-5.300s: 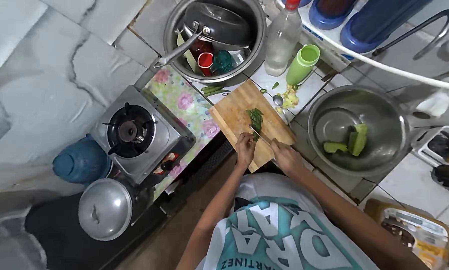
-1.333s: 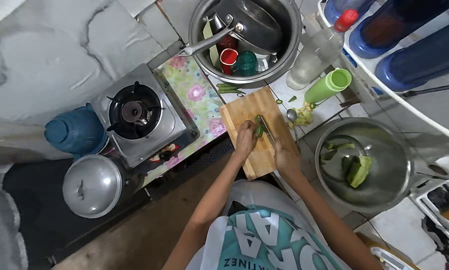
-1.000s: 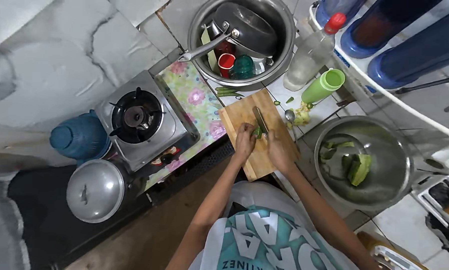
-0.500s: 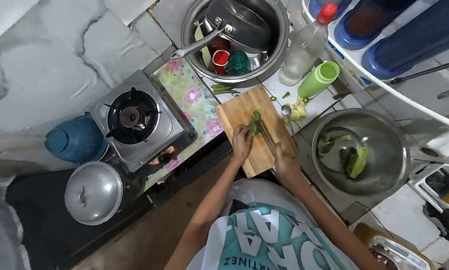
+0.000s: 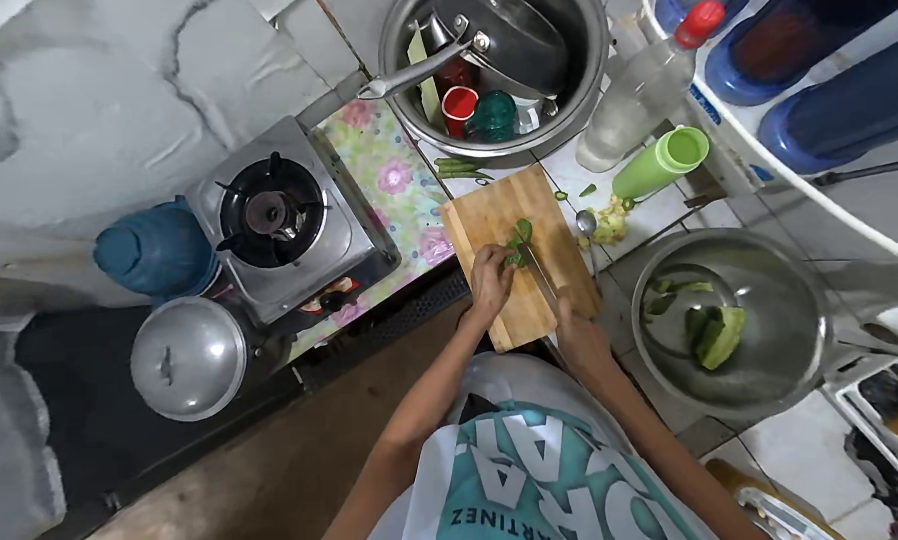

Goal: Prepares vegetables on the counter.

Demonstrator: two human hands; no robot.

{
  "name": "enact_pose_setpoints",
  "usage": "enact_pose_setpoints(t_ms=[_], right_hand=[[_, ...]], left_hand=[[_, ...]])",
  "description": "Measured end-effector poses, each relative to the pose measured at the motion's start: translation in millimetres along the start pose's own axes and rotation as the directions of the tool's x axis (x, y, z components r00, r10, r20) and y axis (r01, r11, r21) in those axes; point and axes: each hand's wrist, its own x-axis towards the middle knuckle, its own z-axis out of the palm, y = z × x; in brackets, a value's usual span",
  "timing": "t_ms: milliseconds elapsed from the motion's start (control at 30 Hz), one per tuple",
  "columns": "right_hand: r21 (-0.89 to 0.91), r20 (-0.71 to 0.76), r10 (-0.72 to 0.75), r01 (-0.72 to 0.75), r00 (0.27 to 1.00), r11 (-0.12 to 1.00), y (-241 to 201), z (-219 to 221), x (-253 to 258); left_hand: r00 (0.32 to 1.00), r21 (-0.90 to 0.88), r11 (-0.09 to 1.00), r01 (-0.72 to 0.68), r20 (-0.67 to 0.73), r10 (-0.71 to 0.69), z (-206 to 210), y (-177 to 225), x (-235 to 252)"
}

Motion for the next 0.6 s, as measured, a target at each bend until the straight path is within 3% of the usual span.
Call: enact_pose_setpoints(t_ms=[133,333,500,600], right_hand=[[0.036,-0.079,-0.033,0.036,0.996,0.999,-9.9,4.3,23.2],[0.069,-0.069,-0.068,0.073,0.995,0.995,-24.4,-2.9,68.9],[0.092,-0.043,-0.039,0.043,0.998,0.995,0.9,8.9,30.1],[0.071,-0.162,-0.089,0.102,0.983,0.992,6.6,13.5,6.8]], left_hand=[[1.0,-0.002,1.0,-0.004,-0.01,0.004,1.0,0.6,0.4],[0.999,-0.026,0.999,0.04,0.01,-0.04,-1.4,2.2,-0.1],[0.992,-0.13,0.989,0.077,-0.088,-0.089,6.4,-5.2,-7.7],[0.993,-0.148,0.988,0.041,-0.107,-0.057,9.0,-9.0,-12.8]])
